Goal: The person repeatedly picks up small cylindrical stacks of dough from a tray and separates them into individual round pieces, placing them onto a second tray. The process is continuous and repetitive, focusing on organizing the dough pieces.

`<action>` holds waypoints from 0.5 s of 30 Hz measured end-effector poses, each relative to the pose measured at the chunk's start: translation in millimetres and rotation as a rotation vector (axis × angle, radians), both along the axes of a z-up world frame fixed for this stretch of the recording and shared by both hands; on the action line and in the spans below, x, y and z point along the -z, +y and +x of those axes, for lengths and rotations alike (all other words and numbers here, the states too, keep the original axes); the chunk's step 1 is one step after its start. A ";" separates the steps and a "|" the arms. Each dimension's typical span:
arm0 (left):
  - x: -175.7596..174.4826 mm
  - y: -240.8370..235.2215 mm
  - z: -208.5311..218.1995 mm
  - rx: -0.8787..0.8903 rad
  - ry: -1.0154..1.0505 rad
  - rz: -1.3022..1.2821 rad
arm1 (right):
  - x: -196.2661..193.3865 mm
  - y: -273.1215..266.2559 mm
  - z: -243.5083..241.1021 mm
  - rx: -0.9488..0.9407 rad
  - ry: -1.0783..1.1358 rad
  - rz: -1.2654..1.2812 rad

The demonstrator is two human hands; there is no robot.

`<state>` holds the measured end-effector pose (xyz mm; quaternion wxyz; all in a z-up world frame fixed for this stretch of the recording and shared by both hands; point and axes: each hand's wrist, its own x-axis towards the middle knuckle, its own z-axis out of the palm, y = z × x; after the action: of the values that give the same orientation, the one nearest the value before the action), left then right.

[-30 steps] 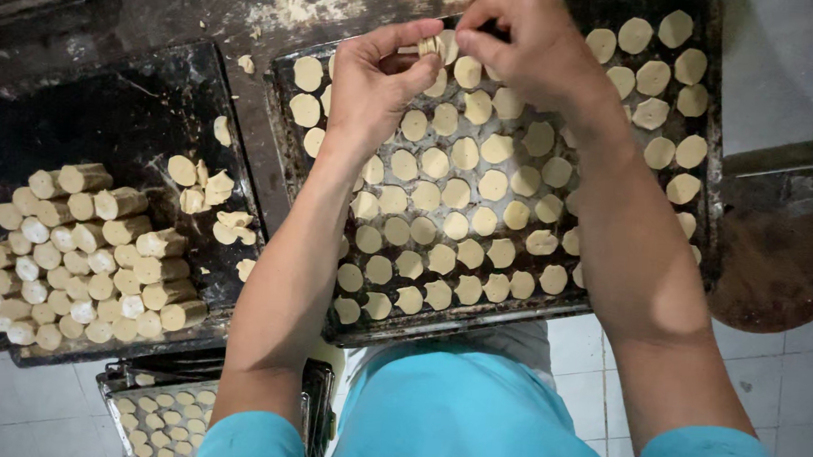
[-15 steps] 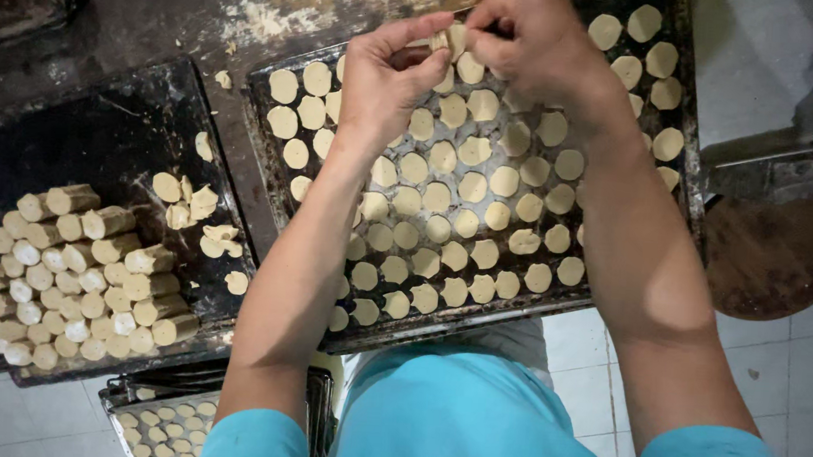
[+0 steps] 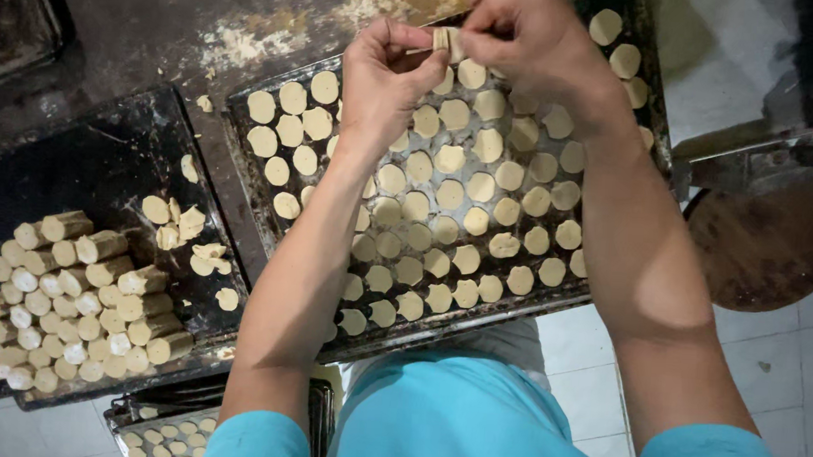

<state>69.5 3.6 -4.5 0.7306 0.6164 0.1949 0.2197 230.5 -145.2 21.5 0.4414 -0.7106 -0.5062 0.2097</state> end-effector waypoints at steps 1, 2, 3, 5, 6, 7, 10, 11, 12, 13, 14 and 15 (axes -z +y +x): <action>1.0 0.1 2.7 -0.003 0.008 0.001 | 2.9 -5.9 3.7 0.072 -0.112 -0.052; 1.8 -0.8 3.9 -0.011 0.031 0.032 | 5.0 -11.9 7.5 0.144 -0.223 -0.104; 3.0 -3.3 5.0 -0.015 0.054 0.062 | 7.2 -17.0 10.3 0.219 -0.334 -0.158; 5.1 -7.3 11.1 0.004 0.031 0.057 | 10.9 -17.7 15.2 0.078 -0.056 -0.077; 6.2 -8.6 16.0 0.028 -0.014 0.021 | 11.4 -18.2 17.8 0.006 0.083 -0.035; 7.7 -10.2 18.7 0.055 -0.056 -0.015 | 11.8 -19.6 19.3 0.032 0.023 -0.019; 10.2 -12.1 23.5 0.058 -0.024 0.016 | 7.2 -21.9 23.4 0.026 -0.069 0.057; 10.6 -12.9 26.9 0.052 -0.014 0.016 | 4.4 -24.5 24.9 -0.033 -0.038 0.099; 10.9 -14.0 30.4 0.046 -0.005 0.017 | 2.5 -26.6 26.8 -0.091 -0.007 0.142; 11.4 -16.0 32.1 0.044 0.009 0.015 | 3.1 -27.2 26.8 -0.052 -0.011 0.112; 11.6 -17.7 33.1 0.040 0.014 0.023 | 5.0 -26.6 26.8 -0.014 -0.015 0.082; 10.9 -17.9 34.1 0.032 0.016 0.035 | 6.0 -26.6 28.5 0.021 -0.021 0.056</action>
<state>103.6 -14.3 -15.4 0.7216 0.6339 0.1870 0.2062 259.0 -171.8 15.5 0.4578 -0.7056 -0.5089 0.1832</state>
